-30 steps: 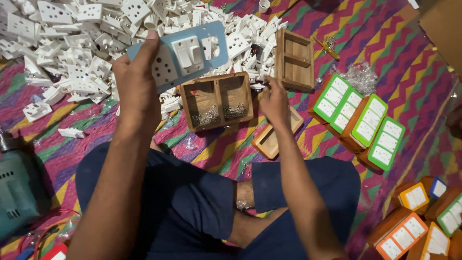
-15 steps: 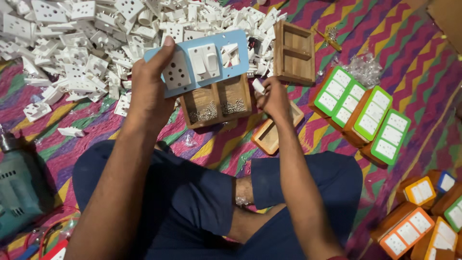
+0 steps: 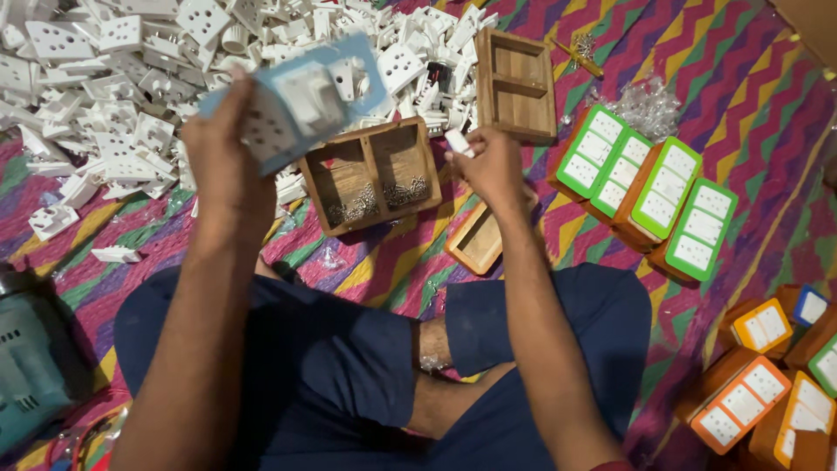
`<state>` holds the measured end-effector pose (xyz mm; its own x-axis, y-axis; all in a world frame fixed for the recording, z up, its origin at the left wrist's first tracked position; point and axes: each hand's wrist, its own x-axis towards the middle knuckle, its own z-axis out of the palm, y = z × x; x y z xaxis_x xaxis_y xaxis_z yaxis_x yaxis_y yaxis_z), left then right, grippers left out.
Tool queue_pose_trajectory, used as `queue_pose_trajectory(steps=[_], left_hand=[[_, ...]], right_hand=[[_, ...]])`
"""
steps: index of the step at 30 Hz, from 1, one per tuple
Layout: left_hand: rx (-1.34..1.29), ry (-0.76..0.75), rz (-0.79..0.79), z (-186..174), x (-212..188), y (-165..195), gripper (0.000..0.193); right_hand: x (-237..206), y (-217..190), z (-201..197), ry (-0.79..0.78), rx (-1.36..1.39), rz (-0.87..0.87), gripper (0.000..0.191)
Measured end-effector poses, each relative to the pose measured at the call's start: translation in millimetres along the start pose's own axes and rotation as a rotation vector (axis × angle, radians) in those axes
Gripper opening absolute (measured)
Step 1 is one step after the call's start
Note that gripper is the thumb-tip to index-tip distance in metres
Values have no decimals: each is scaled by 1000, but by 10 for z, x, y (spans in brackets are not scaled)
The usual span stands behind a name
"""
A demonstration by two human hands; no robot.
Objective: The person sits on a mat and assembles electrical switch plates by hand. They pick up white switch modules and colored plastic plates, insert the modules into the plates, and secure them with screws from a wooden box. The person flips the plates to check alignment and continues assembling multiple units.
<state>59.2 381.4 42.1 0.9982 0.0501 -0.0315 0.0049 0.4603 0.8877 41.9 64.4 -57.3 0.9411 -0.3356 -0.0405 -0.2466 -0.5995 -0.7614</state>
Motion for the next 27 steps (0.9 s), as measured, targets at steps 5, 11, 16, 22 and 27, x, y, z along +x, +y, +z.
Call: queue_pose_trajectory(steps=[5,11,16,22,27], left_hand=[[-64,155,81,-226,177,169,34],[-104,120,148,-412,396,77,33],[-49,208,88,-452,548,-70,36],[-56,108,116,-447,562,-26,36],[-91,113,111,-421,561,-31,35]], right_hand=[[39,-95,78,27,-46,-190,30],[266,-526,345,134,16,-343,28],[433,-805,549,109,11,-524,39],[573,-858,516,76,173,29,11],[580,-826,466,8,275,-161,13]])
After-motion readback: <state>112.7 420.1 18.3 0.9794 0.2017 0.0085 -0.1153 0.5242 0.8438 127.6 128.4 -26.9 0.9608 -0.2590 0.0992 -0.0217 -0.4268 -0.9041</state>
